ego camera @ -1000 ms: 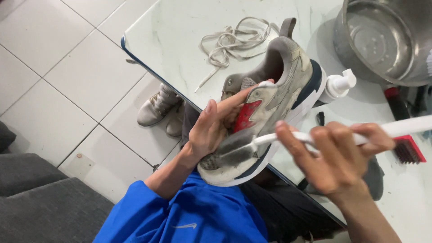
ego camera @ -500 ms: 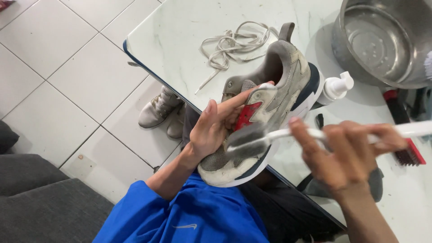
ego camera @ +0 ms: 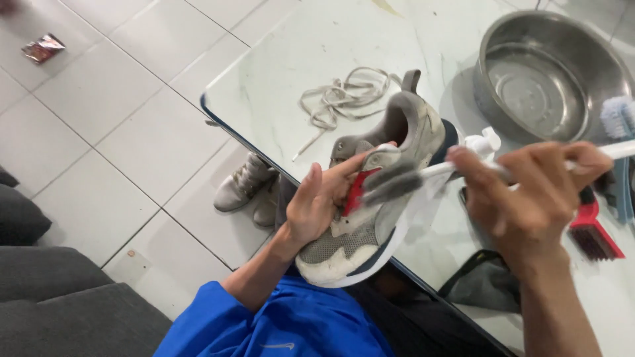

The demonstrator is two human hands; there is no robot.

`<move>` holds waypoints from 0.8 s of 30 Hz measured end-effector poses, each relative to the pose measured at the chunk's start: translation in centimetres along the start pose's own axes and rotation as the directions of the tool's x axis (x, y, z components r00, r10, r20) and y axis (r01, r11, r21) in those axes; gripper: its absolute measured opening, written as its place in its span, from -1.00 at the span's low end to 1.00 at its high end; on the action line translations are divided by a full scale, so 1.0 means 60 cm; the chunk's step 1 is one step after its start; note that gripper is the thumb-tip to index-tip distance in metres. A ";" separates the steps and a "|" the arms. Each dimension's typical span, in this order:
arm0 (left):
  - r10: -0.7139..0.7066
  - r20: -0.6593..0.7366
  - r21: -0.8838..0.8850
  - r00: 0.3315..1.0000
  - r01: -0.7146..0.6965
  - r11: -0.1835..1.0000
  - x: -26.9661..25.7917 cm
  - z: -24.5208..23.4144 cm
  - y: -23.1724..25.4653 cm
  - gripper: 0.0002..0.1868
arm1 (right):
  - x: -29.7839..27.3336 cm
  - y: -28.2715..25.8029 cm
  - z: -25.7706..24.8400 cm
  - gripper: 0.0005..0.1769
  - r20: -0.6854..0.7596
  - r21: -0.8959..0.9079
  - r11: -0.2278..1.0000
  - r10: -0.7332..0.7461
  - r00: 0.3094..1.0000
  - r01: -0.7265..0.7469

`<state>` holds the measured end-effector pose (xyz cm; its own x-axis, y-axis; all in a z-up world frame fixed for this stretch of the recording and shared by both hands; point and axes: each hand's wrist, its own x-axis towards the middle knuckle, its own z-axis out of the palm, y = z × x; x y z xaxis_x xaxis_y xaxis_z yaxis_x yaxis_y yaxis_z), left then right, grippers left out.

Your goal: The person cleans a white and red sneaker by applying foam cleaner and scrubbing with a brush. They wipe the shoe with a cloth, reapply foam, and continue scrubbing different areas of the shoe.

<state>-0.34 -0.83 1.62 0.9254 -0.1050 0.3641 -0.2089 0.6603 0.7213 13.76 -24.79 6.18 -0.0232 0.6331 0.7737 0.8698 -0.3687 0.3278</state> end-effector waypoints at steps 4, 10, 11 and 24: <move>0.039 0.013 0.001 0.999 -0.039 0.999 -0.005 -0.009 -0.005 0.06 | 0.032 -0.040 -0.015 -0.79 0.072 -0.018 1.000 0.001 0.997 0.000; -0.004 -0.010 -0.023 1.000 0.003 1.000 -0.012 -0.029 -0.033 0.04 | 0.046 -0.032 -0.029 -0.68 0.193 0.033 0.999 -0.037 0.981 0.031; -0.005 -0.022 -0.043 1.000 0.004 0.999 -0.012 -0.027 -0.034 0.03 | 0.037 -0.031 -0.025 -0.76 0.152 0.036 0.999 -0.014 0.988 0.009; 0.011 -0.039 -0.002 0.999 -0.011 1.000 -0.007 -0.024 -0.014 0.06 | 0.084 -0.058 -0.021 -0.65 0.126 0.084 0.996 -0.028 0.992 0.018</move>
<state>-0.06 -0.27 0.00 0.9347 -0.0685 0.3487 -0.2186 0.6628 0.7162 9.97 -21.18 9.60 0.0144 0.7237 0.6900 0.9077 -0.2989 0.2946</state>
